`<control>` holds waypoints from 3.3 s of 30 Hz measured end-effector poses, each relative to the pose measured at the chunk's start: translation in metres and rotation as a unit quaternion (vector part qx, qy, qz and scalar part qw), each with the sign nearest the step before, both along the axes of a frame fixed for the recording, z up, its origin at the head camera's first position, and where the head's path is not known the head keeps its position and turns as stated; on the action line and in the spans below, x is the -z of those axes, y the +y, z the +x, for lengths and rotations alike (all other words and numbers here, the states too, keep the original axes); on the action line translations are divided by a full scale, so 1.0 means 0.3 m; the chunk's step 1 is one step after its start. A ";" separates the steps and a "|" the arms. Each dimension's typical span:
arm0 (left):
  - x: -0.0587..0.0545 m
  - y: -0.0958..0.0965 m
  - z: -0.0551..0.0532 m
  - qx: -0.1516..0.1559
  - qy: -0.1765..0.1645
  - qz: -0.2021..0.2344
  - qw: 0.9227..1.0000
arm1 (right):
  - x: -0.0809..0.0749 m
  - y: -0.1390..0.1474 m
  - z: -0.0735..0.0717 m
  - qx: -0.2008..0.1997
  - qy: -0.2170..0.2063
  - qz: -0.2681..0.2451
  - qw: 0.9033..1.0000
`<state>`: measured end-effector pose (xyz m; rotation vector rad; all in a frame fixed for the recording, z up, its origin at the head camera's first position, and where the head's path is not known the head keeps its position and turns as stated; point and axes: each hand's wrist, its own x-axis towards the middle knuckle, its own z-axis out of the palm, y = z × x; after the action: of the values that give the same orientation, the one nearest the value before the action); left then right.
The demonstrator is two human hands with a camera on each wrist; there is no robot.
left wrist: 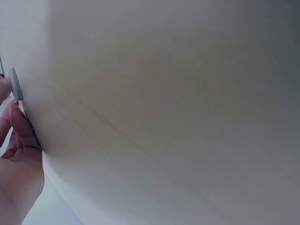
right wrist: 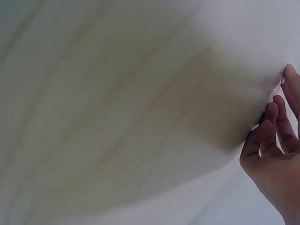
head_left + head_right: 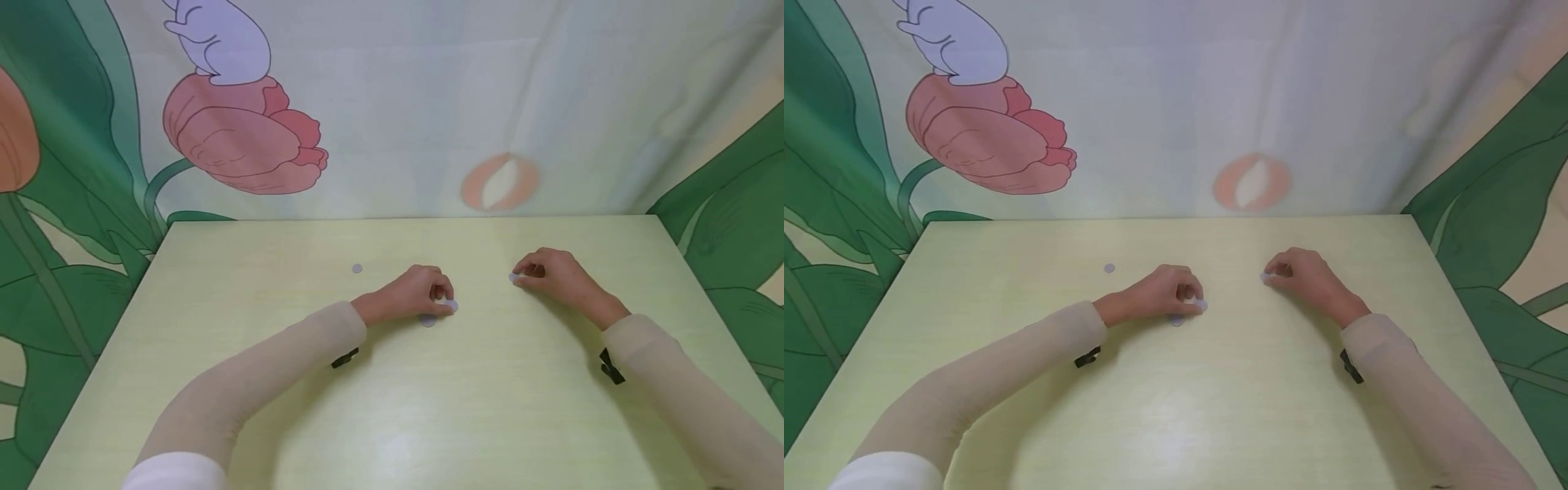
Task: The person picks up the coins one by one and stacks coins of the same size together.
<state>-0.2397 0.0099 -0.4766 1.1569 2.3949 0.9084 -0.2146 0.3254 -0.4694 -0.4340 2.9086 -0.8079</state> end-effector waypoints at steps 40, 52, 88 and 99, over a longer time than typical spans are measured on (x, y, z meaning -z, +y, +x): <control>-0.001 -0.002 0.002 -0.009 -0.025 0.019 0.999 | -0.005 0.022 -0.015 -0.104 0.066 0.034 0.992; -0.001 -0.007 0.003 -0.011 -0.029 0.018 0.999 | 0.007 0.011 0.000 -0.116 0.125 0.051 0.984; 0.017 -0.012 -0.004 -0.013 -0.028 0.018 0.999 | 0.030 -0.008 0.023 -0.114 0.192 -0.082 0.971; 0.012 -0.012 -0.003 -0.016 -0.031 0.015 0.999 | 0.019 -0.032 0.034 -0.082 0.200 -0.172 0.961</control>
<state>-0.2407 0.0063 -0.4801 1.0873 2.3635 0.9795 -0.2043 0.3159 -0.4751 -0.9603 3.0195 -1.3429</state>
